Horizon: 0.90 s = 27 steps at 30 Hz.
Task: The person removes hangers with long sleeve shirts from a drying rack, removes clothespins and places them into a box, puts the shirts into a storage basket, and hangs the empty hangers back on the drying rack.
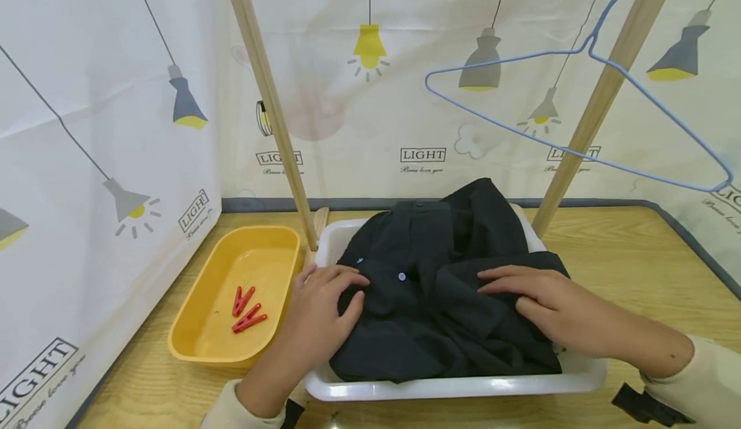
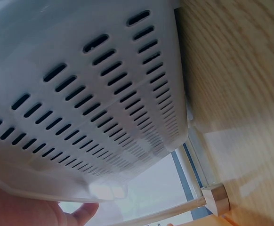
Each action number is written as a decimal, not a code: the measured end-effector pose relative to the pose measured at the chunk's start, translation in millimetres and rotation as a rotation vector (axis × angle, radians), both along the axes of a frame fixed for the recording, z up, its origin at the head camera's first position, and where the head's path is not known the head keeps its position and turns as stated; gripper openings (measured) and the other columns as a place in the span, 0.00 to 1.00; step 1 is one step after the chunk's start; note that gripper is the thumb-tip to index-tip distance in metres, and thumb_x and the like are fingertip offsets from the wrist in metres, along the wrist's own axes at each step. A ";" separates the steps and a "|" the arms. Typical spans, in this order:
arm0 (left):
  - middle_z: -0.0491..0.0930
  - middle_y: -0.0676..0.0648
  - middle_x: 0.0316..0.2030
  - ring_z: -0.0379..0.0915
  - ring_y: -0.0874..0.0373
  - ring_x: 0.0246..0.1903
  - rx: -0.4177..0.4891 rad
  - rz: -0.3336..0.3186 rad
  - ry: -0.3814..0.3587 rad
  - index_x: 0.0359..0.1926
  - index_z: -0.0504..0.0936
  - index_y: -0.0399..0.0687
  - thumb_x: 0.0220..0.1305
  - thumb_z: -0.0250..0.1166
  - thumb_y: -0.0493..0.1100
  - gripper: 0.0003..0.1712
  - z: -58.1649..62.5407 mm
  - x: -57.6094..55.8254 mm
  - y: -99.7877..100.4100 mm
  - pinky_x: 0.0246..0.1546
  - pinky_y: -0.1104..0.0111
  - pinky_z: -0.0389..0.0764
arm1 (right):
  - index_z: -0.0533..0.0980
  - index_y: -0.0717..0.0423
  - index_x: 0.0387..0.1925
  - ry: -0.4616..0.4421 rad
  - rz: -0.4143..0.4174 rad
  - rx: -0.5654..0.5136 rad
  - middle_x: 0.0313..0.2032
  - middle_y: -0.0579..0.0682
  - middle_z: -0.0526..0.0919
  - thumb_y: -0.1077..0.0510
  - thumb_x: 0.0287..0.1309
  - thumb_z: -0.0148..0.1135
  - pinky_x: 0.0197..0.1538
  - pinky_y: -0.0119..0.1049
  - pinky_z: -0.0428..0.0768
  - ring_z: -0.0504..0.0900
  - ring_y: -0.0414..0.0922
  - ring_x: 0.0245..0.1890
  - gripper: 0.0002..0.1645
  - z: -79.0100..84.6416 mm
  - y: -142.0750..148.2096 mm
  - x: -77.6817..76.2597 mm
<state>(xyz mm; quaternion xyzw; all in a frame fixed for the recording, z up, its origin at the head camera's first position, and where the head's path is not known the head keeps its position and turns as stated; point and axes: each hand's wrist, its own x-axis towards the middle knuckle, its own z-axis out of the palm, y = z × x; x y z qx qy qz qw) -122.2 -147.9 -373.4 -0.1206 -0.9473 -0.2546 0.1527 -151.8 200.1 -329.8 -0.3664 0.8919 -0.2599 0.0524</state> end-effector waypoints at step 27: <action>0.84 0.53 0.48 0.79 0.54 0.54 0.003 0.004 -0.020 0.44 0.86 0.58 0.64 0.67 0.45 0.08 0.8 0.3 0.2 0.71 0.45 0.56 | 0.52 0.71 0.71 -0.219 -0.449 0.231 0.38 0.56 0.87 0.33 0.67 0.55 0.34 0.46 0.82 0.85 0.49 0.35 0.53 -21.1 61.7 -22.3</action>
